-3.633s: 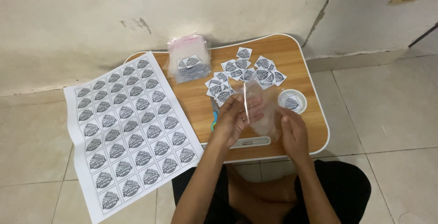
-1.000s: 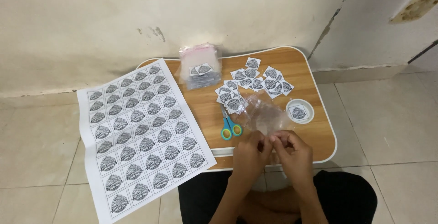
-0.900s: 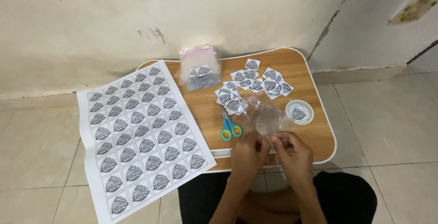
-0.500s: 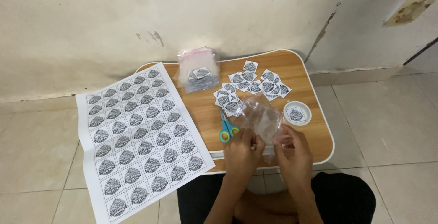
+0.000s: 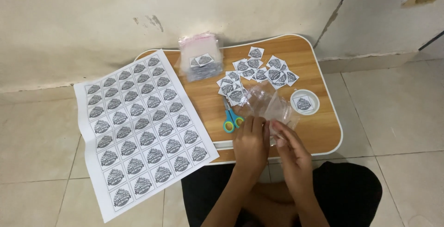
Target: The person picks up individual cut stickers and places them into a small plastic bag for packaging.
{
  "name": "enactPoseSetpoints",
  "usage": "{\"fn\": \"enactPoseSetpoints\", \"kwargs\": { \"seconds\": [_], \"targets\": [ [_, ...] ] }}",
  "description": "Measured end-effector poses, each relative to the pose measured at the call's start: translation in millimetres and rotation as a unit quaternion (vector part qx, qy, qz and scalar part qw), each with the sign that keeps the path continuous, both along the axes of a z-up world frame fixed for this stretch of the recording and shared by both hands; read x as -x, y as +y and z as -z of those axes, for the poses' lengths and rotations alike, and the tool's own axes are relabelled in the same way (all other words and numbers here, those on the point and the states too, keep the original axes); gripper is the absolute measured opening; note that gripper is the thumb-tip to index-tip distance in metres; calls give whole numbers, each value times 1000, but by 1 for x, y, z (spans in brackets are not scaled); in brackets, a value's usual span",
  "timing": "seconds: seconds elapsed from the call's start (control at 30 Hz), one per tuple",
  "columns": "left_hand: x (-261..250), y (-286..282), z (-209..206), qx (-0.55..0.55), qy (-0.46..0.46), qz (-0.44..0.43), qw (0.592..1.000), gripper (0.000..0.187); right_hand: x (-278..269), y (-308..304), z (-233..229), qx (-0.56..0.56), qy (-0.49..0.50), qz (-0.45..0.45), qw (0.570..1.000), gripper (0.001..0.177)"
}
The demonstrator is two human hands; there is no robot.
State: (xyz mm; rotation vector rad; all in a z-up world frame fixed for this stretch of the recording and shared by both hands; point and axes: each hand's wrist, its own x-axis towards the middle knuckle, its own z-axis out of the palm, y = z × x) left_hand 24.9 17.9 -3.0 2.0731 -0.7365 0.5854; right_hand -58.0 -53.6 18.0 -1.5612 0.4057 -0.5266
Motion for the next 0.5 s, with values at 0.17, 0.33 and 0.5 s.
{"fn": "enactPoseSetpoints", "kwargs": {
  "seconds": [0.17, 0.33, 0.5],
  "targets": [
    [5, -2, 3, 8, -25, 10, 1000, 13, -4, -14, 10, -205, -6, -22, 979, 51],
    [10, -4, 6, 0, -47, 33, 998, 16, -4, -26, 32, -308, -47, -36, 949, 51],
    [11, -2, 7, -15, -45, 46, 998, 25, -3, -34, 52, -353, -83, -48, 931, 40]
  ]
}}
